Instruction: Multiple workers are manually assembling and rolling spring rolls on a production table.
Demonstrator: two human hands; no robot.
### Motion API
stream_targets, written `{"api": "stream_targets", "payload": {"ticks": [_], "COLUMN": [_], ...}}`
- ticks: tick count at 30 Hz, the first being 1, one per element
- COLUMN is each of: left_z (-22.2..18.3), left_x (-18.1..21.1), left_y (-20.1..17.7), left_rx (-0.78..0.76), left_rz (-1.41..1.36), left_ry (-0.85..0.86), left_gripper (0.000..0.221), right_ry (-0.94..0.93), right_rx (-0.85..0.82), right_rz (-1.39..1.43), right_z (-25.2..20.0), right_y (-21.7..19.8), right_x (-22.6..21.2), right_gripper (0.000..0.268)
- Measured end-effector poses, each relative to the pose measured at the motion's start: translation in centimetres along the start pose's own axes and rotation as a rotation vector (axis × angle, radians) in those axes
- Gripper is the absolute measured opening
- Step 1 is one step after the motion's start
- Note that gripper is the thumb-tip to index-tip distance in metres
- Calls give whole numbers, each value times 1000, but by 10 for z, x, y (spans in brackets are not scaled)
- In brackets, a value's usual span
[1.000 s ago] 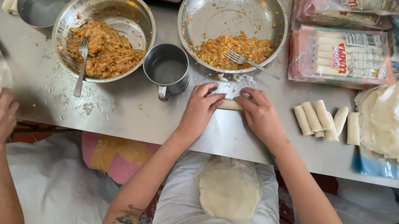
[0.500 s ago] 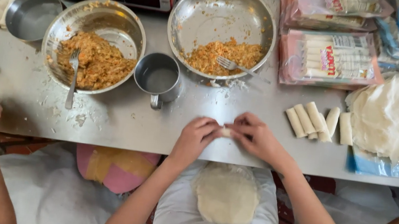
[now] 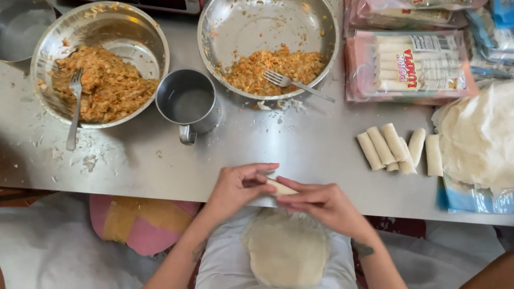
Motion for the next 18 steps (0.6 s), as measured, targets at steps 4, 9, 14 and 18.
{"api": "stream_targets", "payload": {"ticks": [4, 9, 14, 18], "left_z": [-29, -64, -39, -28], "left_x": [16, -33, -157, -195], "left_y": [31, 75, 70, 61], "left_rx": [73, 16, 84, 29], "left_rz": [111, 299, 729, 751], "left_ry": [165, 364, 194, 3], "left_gripper": [65, 28, 44, 18], "right_ry": [-23, 202, -171, -152], "right_rx": [212, 783, 813, 674], "right_rz": [-166, -883, -1312, -1380], "right_z": [-21, -66, -85, -181], "right_y": [-72, -170, -99, -22], "right_x": [-5, 34, -9, 120], "right_gripper": [23, 78, 52, 17]}}
Point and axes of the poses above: each hand's wrist, its own z-axis towards the middle knuckle, its own y-axis out of the palm, x = y × z, the point moved 4 cm from there along z, towards the middle knuckle, and after that the axes turned 10 degrees about -y, right-handed, at the moved point
